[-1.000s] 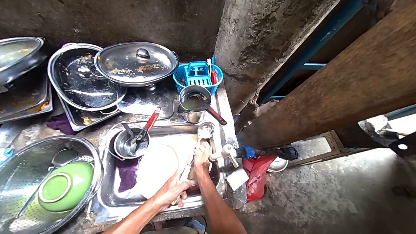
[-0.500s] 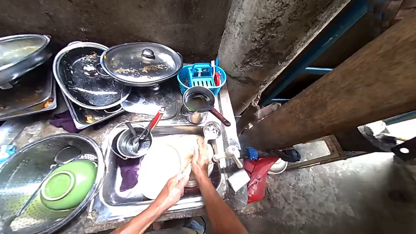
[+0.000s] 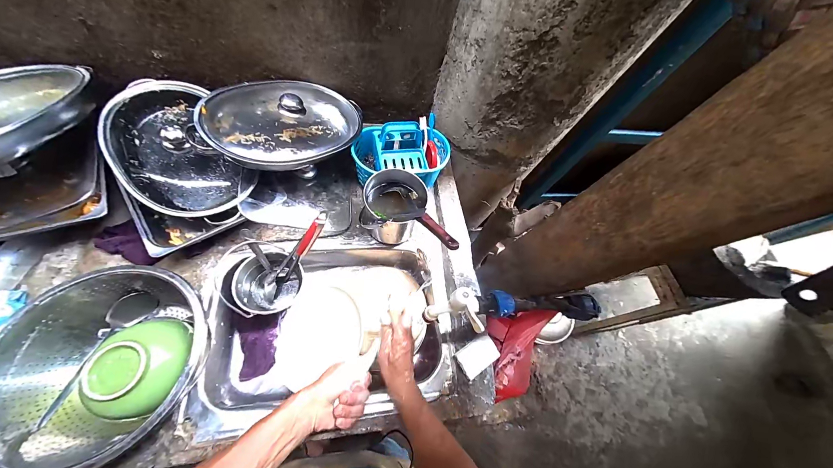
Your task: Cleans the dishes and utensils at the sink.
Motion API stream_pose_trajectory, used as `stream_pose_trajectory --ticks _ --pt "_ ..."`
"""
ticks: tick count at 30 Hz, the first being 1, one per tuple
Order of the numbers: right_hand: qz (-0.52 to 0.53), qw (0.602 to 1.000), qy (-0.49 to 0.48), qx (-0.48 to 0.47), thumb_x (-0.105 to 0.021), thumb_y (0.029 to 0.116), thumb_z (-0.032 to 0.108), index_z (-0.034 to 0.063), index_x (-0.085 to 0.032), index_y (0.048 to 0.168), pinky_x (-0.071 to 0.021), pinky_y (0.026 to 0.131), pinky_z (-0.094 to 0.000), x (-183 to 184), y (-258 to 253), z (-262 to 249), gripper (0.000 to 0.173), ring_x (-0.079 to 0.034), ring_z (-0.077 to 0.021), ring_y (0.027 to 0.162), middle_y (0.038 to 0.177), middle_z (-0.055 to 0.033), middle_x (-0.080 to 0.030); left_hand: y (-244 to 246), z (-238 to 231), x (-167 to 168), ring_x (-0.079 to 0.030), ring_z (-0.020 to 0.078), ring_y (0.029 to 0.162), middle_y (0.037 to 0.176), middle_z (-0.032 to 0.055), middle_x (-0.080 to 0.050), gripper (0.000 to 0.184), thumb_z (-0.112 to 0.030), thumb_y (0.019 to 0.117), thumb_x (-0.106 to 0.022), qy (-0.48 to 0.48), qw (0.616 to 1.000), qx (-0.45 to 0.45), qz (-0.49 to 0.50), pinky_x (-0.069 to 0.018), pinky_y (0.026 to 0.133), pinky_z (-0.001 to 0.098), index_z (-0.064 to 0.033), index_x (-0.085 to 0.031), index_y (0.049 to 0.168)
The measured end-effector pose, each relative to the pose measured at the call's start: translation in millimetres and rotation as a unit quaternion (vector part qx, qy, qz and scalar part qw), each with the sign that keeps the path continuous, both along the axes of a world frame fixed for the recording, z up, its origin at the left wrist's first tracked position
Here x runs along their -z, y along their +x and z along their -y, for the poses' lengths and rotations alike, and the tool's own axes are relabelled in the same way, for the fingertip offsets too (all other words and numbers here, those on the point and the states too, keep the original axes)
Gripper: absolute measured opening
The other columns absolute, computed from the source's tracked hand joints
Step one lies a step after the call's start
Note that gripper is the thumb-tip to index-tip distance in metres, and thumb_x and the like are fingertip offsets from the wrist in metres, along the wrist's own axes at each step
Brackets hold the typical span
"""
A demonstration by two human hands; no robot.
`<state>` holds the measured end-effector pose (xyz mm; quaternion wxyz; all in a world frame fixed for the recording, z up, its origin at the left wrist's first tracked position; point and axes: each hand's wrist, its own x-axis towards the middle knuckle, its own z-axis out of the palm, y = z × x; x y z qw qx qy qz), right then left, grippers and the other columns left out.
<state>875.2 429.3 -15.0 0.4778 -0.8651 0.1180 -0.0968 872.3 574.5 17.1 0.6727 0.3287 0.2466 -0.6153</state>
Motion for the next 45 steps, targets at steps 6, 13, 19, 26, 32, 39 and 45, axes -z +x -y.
stream_pose_trajectory --ticks 6,13,19,26,32,39,45 --pt "0.033 0.984 -0.122 0.122 -0.063 0.0952 0.013 -0.008 -0.068 0.125 -0.0555 0.094 -0.0508 5.2 36.0 40.7 0.037 -0.073 -0.0385 0.102 0.113 -0.0259 -0.073 -18.3 -34.9 -12.0 -0.032 0.0013 0.032 0.044 -0.0075 -0.033 0.067 -0.056 0.1091 -0.016 -0.075 0.997 0.012 -0.01 -0.0266 0.031 0.0166 -0.0208 -0.043 0.06" --pt "0.066 0.995 0.075 0.019 -0.056 0.0965 0.01 -0.0099 -0.07 0.114 -0.0501 0.106 -0.0385 -14.8 70.2 71.2 0.03 -0.067 -0.0252 0.118 0.119 -0.0216 -0.071 -27.8 -78.7 -9.0 -0.031 0.0015 0.034 0.047 -0.0079 -0.033 0.067 -0.064 0.1063 -0.021 -0.092 0.992 0.079 0.018 -0.0266 0.033 0.0169 -0.0213 -0.045 0.061" --pt "-0.121 0.958 0.245 -0.09 -0.055 0.1001 0.019 0.0025 -0.069 0.114 -0.057 0.078 -0.0338 -14.6 90.9 85.3 0.025 -0.067 -0.013 0.086 0.098 -0.0082 -0.071 -13.9 -122.0 -2.0 -0.029 0.0006 0.035 0.047 -0.0093 -0.032 0.065 -0.067 0.104 -0.026 -0.041 0.988 0.137 0.062 -0.0243 0.033 0.0166 -0.0224 -0.045 0.061" --pt "-0.136 0.975 0.173 -0.016 -0.072 0.0918 0.018 -0.0027 -0.071 0.113 -0.0526 0.096 -0.0369 -7.5 86.2 50.1 0.029 -0.066 -0.0187 0.105 0.11 -0.015 -0.072 10.6 -135.1 -3.2 -0.067 0.0315 0.104 0.107 0.0184 -0.07 0.051 -0.041 0.1101 -0.036 0.365 0.691 0.316 0.538 -0.0496 0.096 0.0534 -0.0013 -0.067 0.118" --pt "-0.202 0.967 0.127 -0.091 -0.066 0.0975 0.029 -0.0004 -0.071 0.102 -0.0529 0.092 -0.0431 -2.6 87.0 29.9 0.031 -0.067 -0.0218 0.097 0.101 -0.0142 -0.071 65.9 -99.9 -9.8 -0.071 0.0276 0.099 0.115 0.0179 -0.07 0.033 -0.017 0.1073 -0.044 0.496 0.583 0.033 0.643 -0.0575 0.092 0.0485 -0.0009 -0.065 0.128" --pt "-0.215 0.943 -0.141 -0.211 -0.047 0.1073 0.041 0.0034 -0.057 0.141 -0.0425 0.112 -0.0496 -36.8 71.5 28.2 0.051 -0.058 -0.0326 0.131 0.137 -0.0192 -0.062 164.9 -73.3 -3.9 -0.055 0.0395 0.131 0.142 0.0225 -0.057 0.038 -0.014 0.1038 -0.05 0.601 0.6 0.184 0.495 -0.0441 0.107 0.0588 -0.004 -0.055 0.141" --pt "-0.11 0.962 0.249 0.039 -0.062 0.1032 0.022 -0.0072 -0.06 0.124 -0.0602 0.079 -0.0328 -50.1 49.6 21.6 0.036 -0.07 -0.016 0.08 0.094 -0.0132 -0.071 126.2 -87.1 -37.3 -0.063 0.044 0.117 0.123 0.0275 -0.066 0.042 -0.03 0.109 -0.044 0.634 0.492 0.03 0.597 -0.047 0.102 0.0614 0.0031 -0.064 0.126"
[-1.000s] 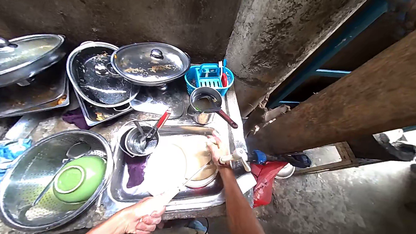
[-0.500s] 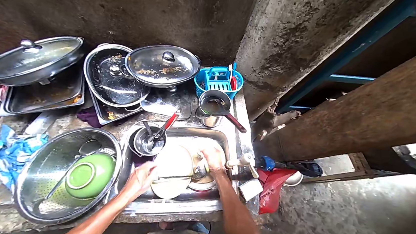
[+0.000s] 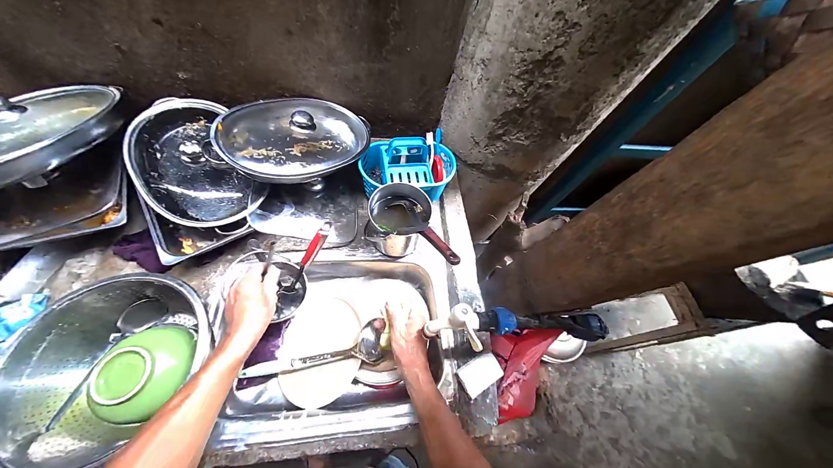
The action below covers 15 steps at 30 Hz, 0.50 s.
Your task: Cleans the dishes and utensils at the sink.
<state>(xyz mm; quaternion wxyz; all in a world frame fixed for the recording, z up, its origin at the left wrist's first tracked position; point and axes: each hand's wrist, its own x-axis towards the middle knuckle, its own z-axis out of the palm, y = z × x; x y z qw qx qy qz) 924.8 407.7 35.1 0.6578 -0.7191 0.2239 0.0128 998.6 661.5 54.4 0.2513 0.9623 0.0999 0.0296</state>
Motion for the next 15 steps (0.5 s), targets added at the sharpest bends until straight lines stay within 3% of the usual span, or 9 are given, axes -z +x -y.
stream_pose_trajectory --ticks 3,5,6,7,8,9,10,12,15 --pt "0.0 0.973 0.226 0.057 -0.065 0.1001 0.01 -0.0096 -0.06 0.111 -0.0612 0.063 -0.0307 -1.2 2.3 -21.5 0.022 -0.07 -0.017 0.066 0.083 -0.0138 -0.073 -35.1 10.5 -22.0 -0.068 0.0436 0.109 0.113 0.0315 -0.068 0.047 -0.029 0.1096 -0.042 -0.02 0.988 0.019 0.149 -0.0504 0.099 0.0566 0.0108 -0.067 0.115" --pt "0.037 0.964 0.259 0.035 -0.071 0.0923 0.004 -0.0082 -0.062 0.104 -0.0599 0.067 -0.0303 -1.1 5.1 -39.4 0.02 -0.068 -0.0147 0.07 0.081 -0.0113 -0.07 -55.7 24.4 -27.0 -0.071 0.0344 0.091 0.101 0.0276 -0.071 0.044 -0.025 0.109 -0.042 -0.068 0.976 0.067 0.197 -0.0564 0.087 0.0484 0.0096 -0.069 0.108" --pt "0.062 0.969 0.238 0.005 -0.075 0.0887 0.006 -0.0069 -0.062 0.107 -0.0585 0.07 -0.03 -3.3 6.5 -45.7 0.026 -0.066 -0.0129 0.074 0.086 -0.0104 -0.068 -63.9 34.0 -26.4 -0.072 0.0289 0.087 0.099 0.0248 -0.071 0.044 -0.025 0.1087 -0.042 -0.101 0.969 0.101 0.202 -0.058 0.084 0.0441 0.0088 -0.07 0.107" --pt "0.096 0.973 0.207 -0.039 -0.076 0.087 0.011 -0.0065 -0.062 0.116 -0.0583 0.078 -0.0291 -5.7 7.8 -49.0 0.037 -0.067 -0.0115 0.084 0.099 -0.0113 -0.069 -70.5 44.9 -23.2 -0.071 0.0239 0.085 0.097 0.0219 -0.071 0.044 -0.025 0.1085 -0.042 -0.135 0.961 0.132 0.202 -0.0593 0.082 0.0403 0.0081 -0.07 0.105" --pt "0.131 0.97 0.18 -0.096 -0.076 0.0885 0.018 -0.0082 -0.058 0.131 -0.0562 0.091 -0.0304 -6.6 8.9 -49.2 0.053 -0.066 -0.0141 0.103 0.121 -0.0167 -0.066 -76.2 56.4 -20.0 -0.07 0.0185 0.085 0.096 0.0184 -0.072 0.044 -0.026 0.1085 -0.043 -0.168 0.95 0.158 0.21 -0.0593 0.083 0.0355 0.0072 -0.071 0.102" --pt "0.158 0.964 0.153 -0.149 -0.073 0.0919 0.025 -0.0095 -0.055 0.136 -0.0514 0.102 -0.0321 -3.7 11.0 -48.2 0.059 -0.061 -0.018 0.119 0.138 -0.0217 -0.057 -79.2 66.5 -16.8 -0.07 0.0167 0.086 0.094 0.018 -0.072 0.044 -0.026 0.1082 -0.044 -0.193 0.936 0.18 0.232 -0.0582 0.085 0.0328 0.0076 -0.071 0.098" --pt "0.18 0.959 0.13 -0.178 -0.069 0.0946 0.03 -0.0107 -0.056 0.133 -0.0486 0.106 -0.0333 1.9 12.4 -46.8 0.057 -0.058 -0.0203 0.125 0.141 -0.0245 -0.054 -78.6 72.9 -13.9 -0.07 0.0146 0.085 0.093 0.017 -0.072 0.045 -0.027 0.1085 -0.045 -0.201 0.925 0.193 0.257 -0.0578 0.085 0.0293 0.0067 -0.072 0.094" --pt "0.188 0.958 0.098 -0.195 -0.068 0.0949 0.03 -0.009 -0.061 0.122 -0.0537 0.095 -0.0296 16.4 10.4 -40.4 0.048 -0.064 -0.0133 0.107 0.118 -0.0176 -0.066 -76.3 77.3 -13.2 -0.07 0.0114 0.086 0.093 0.0154 -0.072 0.046 -0.028 0.1092 -0.044 -0.205 0.92 0.207 0.263 -0.0575 0.085 0.0254 0.0051 -0.072 0.094" --pt "0.158 0.963 0.109 -0.191 -0.076 0.0858 0.02 -0.0068 -0.065 0.105 -0.0543 0.085 -0.0255 27.9 -0.5 -26.2 0.035 -0.063 -0.0077 0.091 0.1 -0.0098 -0.066 -82.7 76.7 -17.1 -0.069 0.0093 0.084 0.093 0.0119 -0.073 0.046 -0.029 0.1078 -0.042 -0.218 0.931 0.209 0.204 -0.0569 0.082 0.025 0.0022 -0.073 0.093"
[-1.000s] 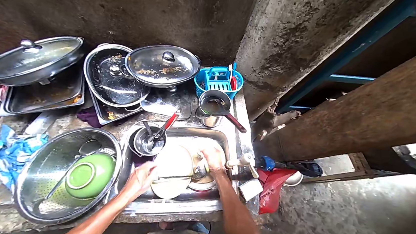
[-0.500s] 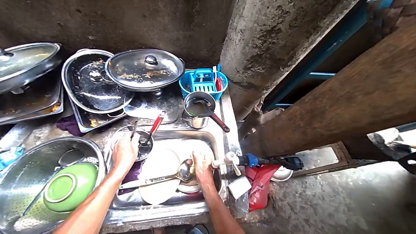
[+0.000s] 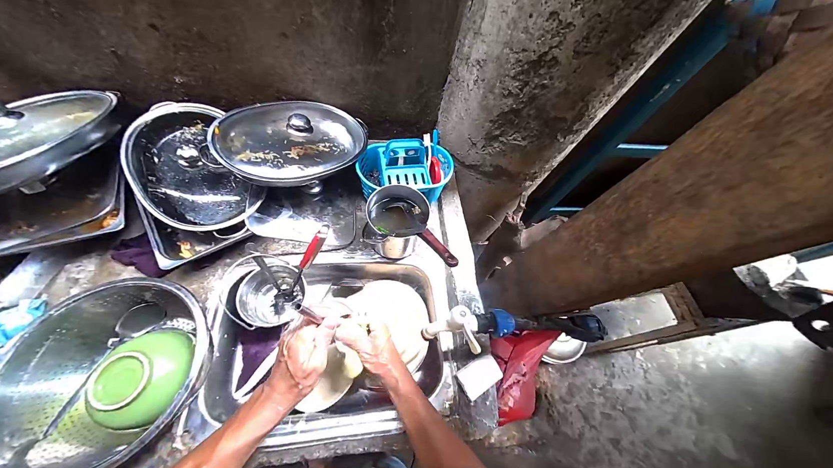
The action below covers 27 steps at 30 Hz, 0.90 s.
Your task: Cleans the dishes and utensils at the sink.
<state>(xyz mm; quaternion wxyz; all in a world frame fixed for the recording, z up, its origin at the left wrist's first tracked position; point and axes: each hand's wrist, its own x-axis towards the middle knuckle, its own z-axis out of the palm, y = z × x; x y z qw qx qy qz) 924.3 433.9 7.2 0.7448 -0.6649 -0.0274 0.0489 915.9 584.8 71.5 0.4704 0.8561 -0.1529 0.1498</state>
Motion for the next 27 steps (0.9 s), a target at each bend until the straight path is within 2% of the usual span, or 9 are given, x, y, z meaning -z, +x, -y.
stream_pose_trajectory --ticks 3,6,9,11,14,17,19,23,27 --pt "-0.028 0.995 -0.073 0.064 -0.076 0.0853 0.011 -0.0085 -0.065 0.106 -0.0566 0.085 -0.0279 -0.8 -3.6 28.5 0.031 -0.066 -0.0101 0.089 0.096 -0.0112 -0.069 -10.1 -13.6 -5.2 -0.073 0.0096 0.094 0.108 0.0068 -0.075 0.03 -0.019 0.1055 -0.052 -0.091 0.978 0.143 -0.123 -0.061 0.088 0.0279 0.0008 -0.072 0.114" --pt "-0.009 0.972 -0.226 0.062 -0.072 0.0908 0.021 -0.0065 -0.065 0.111 -0.052 0.093 -0.0322 -0.5 5.0 68.5 0.035 -0.064 -0.0175 0.101 0.106 -0.0164 -0.068 -7.3 -36.6 0.7 -0.07 0.0207 0.115 0.131 0.0106 -0.07 0.035 -0.009 0.1048 -0.051 -0.18 0.878 0.342 -0.284 -0.0584 0.101 0.0375 -0.0002 -0.063 0.136" --pt "-0.039 0.924 -0.38 -0.004 -0.062 0.0994 0.029 -0.0053 -0.065 0.124 -0.0498 0.103 -0.0436 -6.0 14.4 87.4 0.042 -0.065 -0.0292 0.114 0.118 -0.0225 -0.069 -8.4 -23.9 1.1 -0.073 0.0291 0.106 0.129 0.0167 -0.069 0.04 -0.013 0.1034 -0.049 -0.253 0.805 0.249 -0.475 -0.064 0.085 0.0424 0.0017 -0.059 0.139" --pt "-0.041 0.888 -0.458 0.0 -0.059 0.0998 0.029 -0.0034 -0.063 0.127 -0.0506 0.101 -0.0502 -5.3 16.9 86.6 0.043 -0.067 -0.0342 0.113 0.118 -0.0235 -0.069 -9.0 -4.1 3.3 -0.075 0.0248 0.101 0.143 0.0151 -0.059 0.054 -0.017 0.1064 -0.051 -0.179 0.801 0.192 -0.538 -0.0658 0.074 0.0393 -0.0045 -0.035 0.157" --pt "0.017 0.899 -0.429 0.082 -0.06 0.1 0.035 -0.0037 -0.07 0.12 -0.0515 0.101 -0.0462 0.5 12.5 65.7 0.044 -0.069 -0.031 0.11 0.114 -0.0211 -0.072 -7.4 24.7 17.4 -0.064 0.0131 0.051 0.096 0.0086 -0.074 0.026 -0.02 0.1112 -0.043 -0.155 0.796 0.129 -0.571 -0.0522 0.043 0.0262 -0.0039 -0.056 0.127" --pt "-0.049 0.944 -0.289 0.151 -0.055 0.1037 0.025 -0.0072 -0.058 0.133 -0.0473 0.107 -0.0446 0.8 -4.0 37.8 0.043 -0.061 -0.0319 0.123 0.132 -0.0248 -0.062 -4.2 50.1 28.8 -0.044 0.0074 0.037 0.059 0.0009 -0.055 0.027 -0.019 0.112 -0.038 -0.179 0.795 0.079 -0.574 -0.0403 0.036 0.0212 -0.0026 -0.057 0.103" --pt "-0.091 0.951 -0.272 0.118 -0.046 0.1068 0.02 -0.0001 -0.048 0.15 -0.0388 0.117 -0.0476 0.9 -14.9 29.3 0.048 -0.049 -0.0363 0.14 0.152 -0.0245 -0.049 -1.0 59.9 36.7 -0.042 0.0081 0.037 0.055 0.0008 -0.05 0.028 -0.018 0.1116 -0.038 -0.188 0.807 0.034 -0.558 -0.038 0.037 0.022 -0.0016 -0.057 0.099" --pt "-0.022 0.928 -0.36 0.089 -0.054 0.0986 0.008 0.0005 -0.054 0.146 -0.0462 0.111 -0.0502 16.9 -20.0 45.5 0.048 -0.058 -0.0355 0.132 0.145 -0.0212 -0.057 -4.4 64.8 42.4 -0.043 0.0095 0.047 0.068 0.001 -0.051 0.03 -0.019 0.1113 -0.036 -0.1 0.845 0.041 -0.523 -0.0404 0.046 0.0258 -0.0019 -0.059 0.101" --pt "-0.1 0.866 -0.478 0.107 -0.058 0.1003 0.031 0.003 -0.056 0.143 -0.0472 0.108 -0.0482 37.5 -4.0 62.9 0.051 -0.063 -0.0298 0.124 0.134 -0.0185 -0.065 -11.1 69.1 41.9 -0.044 0.01 0.049 0.07 0.0012 -0.051 0.029 -0.022 0.1116 -0.037 -0.097 0.849 0.043 -0.518 -0.041 0.047 0.0265 -0.0024 -0.058 0.109"
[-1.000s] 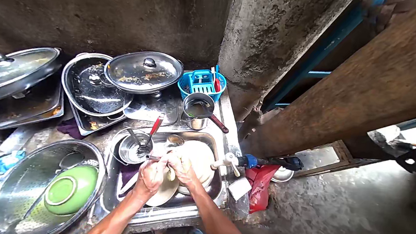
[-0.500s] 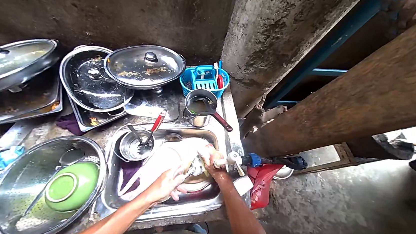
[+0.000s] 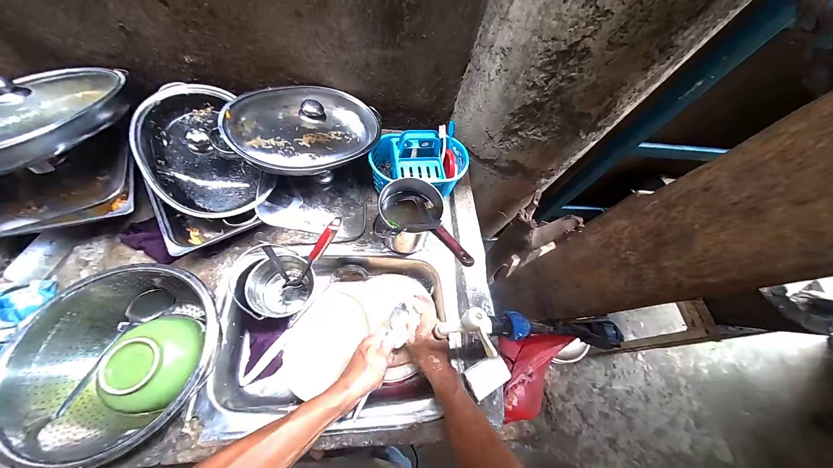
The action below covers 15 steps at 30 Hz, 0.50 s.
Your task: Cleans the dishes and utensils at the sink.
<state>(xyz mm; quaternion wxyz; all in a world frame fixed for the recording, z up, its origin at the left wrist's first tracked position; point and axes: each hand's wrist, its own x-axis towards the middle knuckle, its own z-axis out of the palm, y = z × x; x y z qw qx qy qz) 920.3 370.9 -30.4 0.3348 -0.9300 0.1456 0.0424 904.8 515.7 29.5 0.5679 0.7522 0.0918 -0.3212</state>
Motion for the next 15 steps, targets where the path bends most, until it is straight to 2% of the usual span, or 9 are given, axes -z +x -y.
stream_pose_trajectory --ticks 2,4,6,7,8,9,12,14,15 --pt "0.043 0.989 0.067 0.126 -0.065 0.0971 0.025 -0.0111 -0.065 0.124 -0.0478 0.106 -0.0441 2.1 1.4 -2.2 0.045 -0.066 -0.0322 0.116 0.118 -0.0273 -0.069 -1.2 5.3 -1.2 -0.041 0.0085 0.043 0.067 0.0009 -0.052 0.028 -0.022 0.1124 -0.036 -0.046 0.997 -0.055 -0.024 -0.0386 0.041 0.0238 -0.0027 -0.056 0.107" --pt "0.08 0.923 0.27 0.263 -0.058 0.1013 0.005 -0.0201 -0.049 0.133 -0.0445 0.108 -0.0353 -11.0 2.5 -11.8 0.041 -0.059 -0.0294 0.122 0.128 -0.0331 -0.059 -2.1 9.3 -1.9 -0.038 0.0075 0.04 0.065 0.0008 -0.05 0.027 -0.024 0.1133 -0.036 -0.108 0.986 -0.109 -0.07 -0.0368 0.037 0.0218 -0.0034 -0.053 0.11" --pt "0.085 0.811 0.478 0.327 -0.039 0.1087 0.003 -0.0109 -0.033 0.148 -0.0425 0.11 -0.0346 -14.8 1.2 -24.3 0.042 -0.05 -0.0246 0.129 0.143 -0.028 -0.047 2.4 8.2 -3.3 -0.034 0.0072 0.037 0.059 -0.0018 -0.042 0.03 -0.031 0.1136 -0.034 -0.178 0.964 -0.129 -0.153 -0.0344 0.035 0.0212 -0.0075 -0.051 0.105" --pt "0.07 0.769 0.54 0.335 -0.033 0.1108 0.008 -0.0053 -0.035 0.147 -0.0463 0.104 -0.0357 -21.0 -1.3 -31.2 0.039 -0.052 -0.0218 0.122 0.137 -0.0229 -0.049 6.4 6.3 -2.4 -0.032 0.0068 0.036 0.055 -0.0042 -0.037 0.035 -0.037 0.1132 -0.033 -0.201 0.95 -0.116 -0.21 -0.0328 0.034 0.021 -0.0114 -0.05 0.096" --pt "0.052 0.76 0.556 0.334 -0.031 0.1114 0.014 -0.0027 -0.044 0.137 -0.0522 0.09 -0.036 -27.1 -2.2 -37.9 0.033 -0.059 -0.0197 0.104 0.118 -0.0181 -0.057 10.5 4.9 0.8 -0.031 0.0066 0.035 0.051 -0.0054 -0.033 0.044 -0.043 0.1128 -0.029 -0.215 0.936 -0.095 -0.263 -0.0317 0.033 0.021 -0.0141 -0.047 0.085" --pt "0.031 0.79 0.533 0.301 -0.032 0.1098 0.017 -0.0034 -0.052 0.125 -0.0559 0.077 -0.0351 -32.9 -2.8 -42.3 0.032 -0.064 -0.0183 0.087 0.101 -0.0154 -0.063 14.5 4.6 4.5 -0.029 0.0066 0.034 0.049 -0.0056 -0.03 0.051 -0.046 0.1126 -0.022 -0.224 0.922 -0.082 -0.304 -0.029 0.033 0.0211 -0.0156 -0.043 0.077" --pt "-0.021 0.906 0.398 0.144 -0.044 0.1057 0.015 -0.0066 -0.063 0.111 -0.0537 0.08 -0.0385 -49.3 -10.1 -45.0 0.029 -0.063 -0.0204 0.083 0.091 -0.0154 -0.064 18.5 11.1 7.7 -0.028 0.0061 0.032 0.044 -0.0046 -0.029 0.055 -0.043 0.1123 -0.022 -0.198 0.906 -0.167 -0.333 -0.0253 0.032 0.0205 -0.0166 -0.038 0.067" --pt "0.004 0.947 0.312 0.074 -0.047 0.1058 0.017 -0.0064 -0.066 0.104 -0.0556 0.075 -0.0397 -53.0 -20.9 -47.7 0.03 -0.065 -0.0203 0.077 0.085 -0.0148 -0.065 19.1 20.9 8.0 -0.048 0.0099 0.046 0.058 0.0004 -0.049 0.036 -0.032 0.1111 -0.036 -0.211 0.903 -0.266 -0.262 -0.0417 0.042 0.026 -0.0132 -0.052 0.085" --pt "0.045 0.951 0.301 0.048 -0.047 0.1036 0.013 -0.0086 -0.066 0.109 -0.0557 0.084 -0.0395 -47.8 -28.8 -46.4 0.03 -0.068 -0.0212 0.087 0.093 -0.0177 -0.069 18.7 24.2 9.9 -0.058 0.0147 0.062 0.073 0.005 -0.058 0.028 -0.028 0.111 -0.037 -0.235 0.898 -0.289 -0.233 -0.0506 0.055 0.0326 -0.0101 -0.057 0.101"
